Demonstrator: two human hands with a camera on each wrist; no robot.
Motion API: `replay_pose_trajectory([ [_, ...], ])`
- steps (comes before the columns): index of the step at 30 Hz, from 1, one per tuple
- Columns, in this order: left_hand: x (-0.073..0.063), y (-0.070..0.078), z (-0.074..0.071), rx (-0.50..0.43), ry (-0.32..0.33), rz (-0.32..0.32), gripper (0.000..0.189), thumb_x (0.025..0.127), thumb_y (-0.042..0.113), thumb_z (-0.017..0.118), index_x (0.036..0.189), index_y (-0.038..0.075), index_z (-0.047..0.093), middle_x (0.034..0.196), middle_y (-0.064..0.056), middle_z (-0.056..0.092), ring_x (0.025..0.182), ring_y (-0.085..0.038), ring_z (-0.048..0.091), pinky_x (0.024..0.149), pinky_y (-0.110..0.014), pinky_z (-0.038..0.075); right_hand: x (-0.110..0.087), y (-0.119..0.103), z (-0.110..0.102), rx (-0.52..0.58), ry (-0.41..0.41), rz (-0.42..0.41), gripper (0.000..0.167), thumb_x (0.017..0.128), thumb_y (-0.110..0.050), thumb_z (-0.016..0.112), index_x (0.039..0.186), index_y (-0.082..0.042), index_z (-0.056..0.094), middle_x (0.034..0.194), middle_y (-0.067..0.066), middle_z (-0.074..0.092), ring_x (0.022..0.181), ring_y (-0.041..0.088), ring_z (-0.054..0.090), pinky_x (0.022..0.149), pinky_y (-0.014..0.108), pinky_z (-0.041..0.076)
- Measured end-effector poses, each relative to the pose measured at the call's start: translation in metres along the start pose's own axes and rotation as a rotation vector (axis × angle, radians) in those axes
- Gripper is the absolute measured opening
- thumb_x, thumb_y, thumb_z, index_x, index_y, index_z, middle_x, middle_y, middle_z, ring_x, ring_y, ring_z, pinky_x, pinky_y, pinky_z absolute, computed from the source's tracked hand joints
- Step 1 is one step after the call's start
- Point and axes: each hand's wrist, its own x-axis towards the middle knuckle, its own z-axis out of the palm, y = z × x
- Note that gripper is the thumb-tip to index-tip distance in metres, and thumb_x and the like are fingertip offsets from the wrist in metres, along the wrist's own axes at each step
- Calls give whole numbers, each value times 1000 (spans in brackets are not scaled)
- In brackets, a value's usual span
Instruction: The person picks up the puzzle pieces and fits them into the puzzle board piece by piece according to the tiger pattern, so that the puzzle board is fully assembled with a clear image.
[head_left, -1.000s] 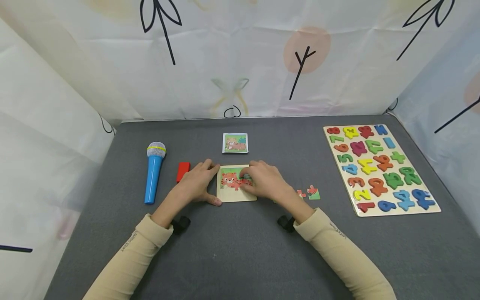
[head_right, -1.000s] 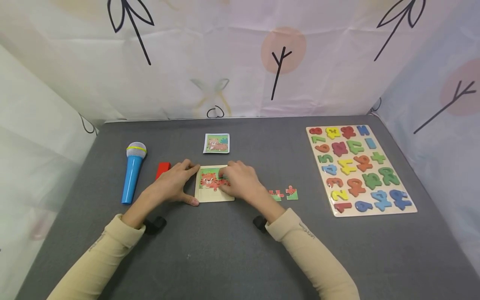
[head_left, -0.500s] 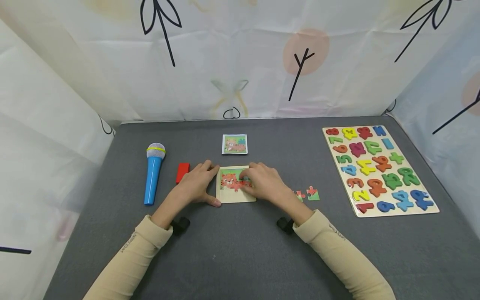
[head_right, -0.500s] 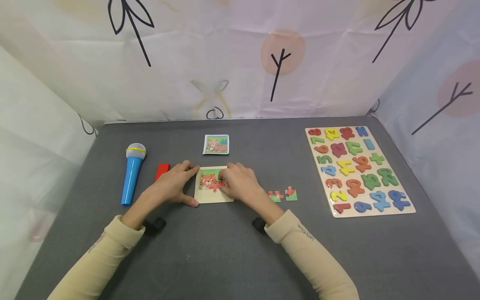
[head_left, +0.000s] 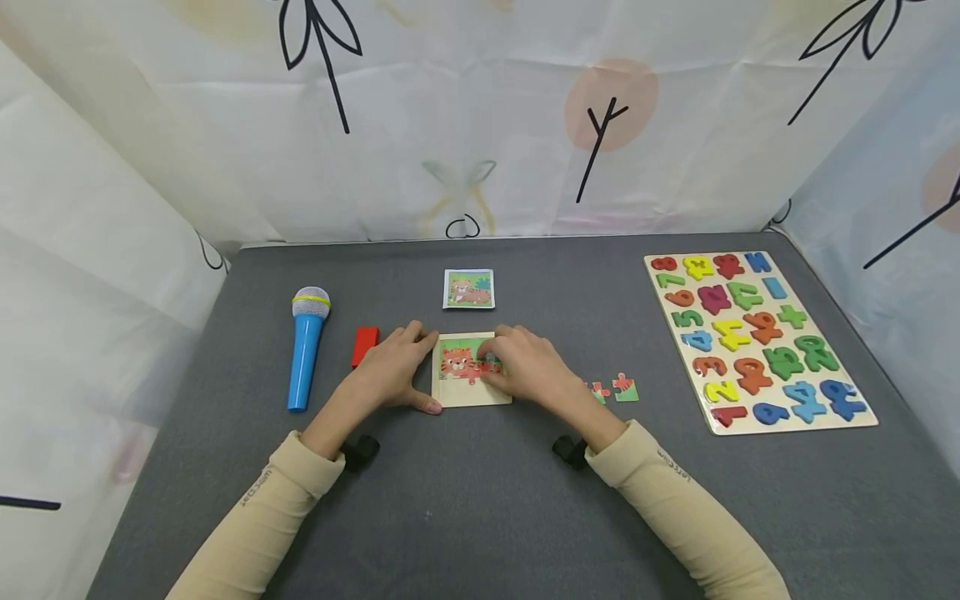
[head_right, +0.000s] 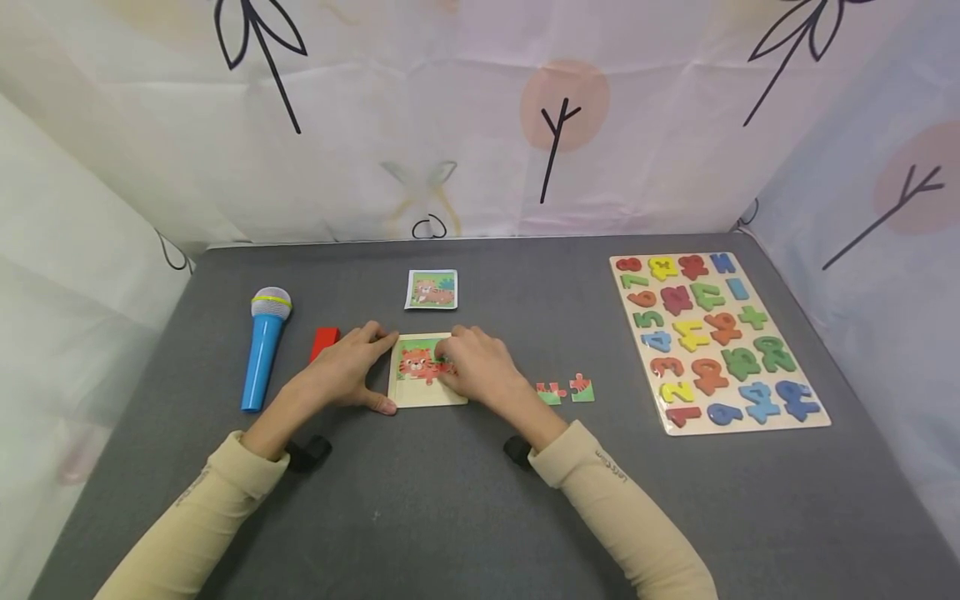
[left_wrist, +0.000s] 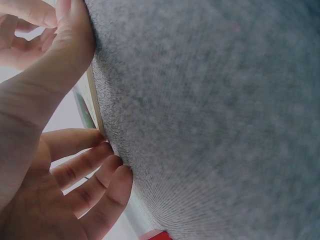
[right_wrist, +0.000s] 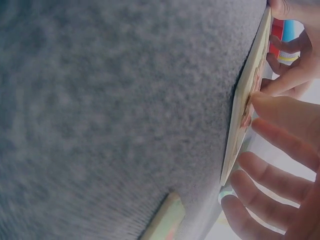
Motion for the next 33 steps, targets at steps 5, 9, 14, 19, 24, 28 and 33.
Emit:
replay_pose_trajectory([
  [5,0,0,0,-3,-4,-5,114,68,58,91,154,1,43,142,-17,50,121,-32,53,96,-46,56,0,-1,0,11,-23,-2,22,92,-22,78,113,-15,79,104,6,68,85,22,61,64,37,52],
  [9,0,0,0,-4,-8,-6,114,68,58,90,154,1,43,142,-17,50,121,-31,53,96,-46,56,2,-1,0,7,-32,6,23,91,-20,78,113,-14,79,104,7,69,85,22,62,64,36,53],
  [14,0,0,0,-6,-12,-6,114,68,57,90,154,1,42,142,-17,50,121,-31,53,96,-46,55,2,0,1,6,-35,7,24,91,-20,78,114,-14,79,104,7,69,84,20,62,63,35,53],
  [19,-1,0,0,-5,-5,0,113,68,57,90,154,1,43,141,-17,51,120,-31,53,95,-46,56,2,0,2,17,-35,10,23,92,-20,78,114,-13,79,106,8,70,84,21,63,63,35,53],
  [24,0,0,-1,-1,-5,2,113,68,57,90,154,1,43,140,-17,51,119,-31,53,94,-45,56,1,0,1,21,-26,2,23,92,-19,78,114,-12,79,107,8,71,88,22,65,65,37,55],
  [28,0,0,-1,-2,-7,3,113,68,58,90,154,1,43,140,-17,51,119,-31,53,93,-45,56,2,2,1,26,-14,9,22,92,-17,77,113,-13,79,107,8,71,87,23,64,66,39,56],
  [33,1,0,0,-8,-1,4,113,68,57,91,154,1,43,140,-17,51,118,-31,53,92,-44,56,2,2,2,36,-3,1,16,93,-13,73,108,-13,80,106,9,71,84,22,64,64,39,55],
])
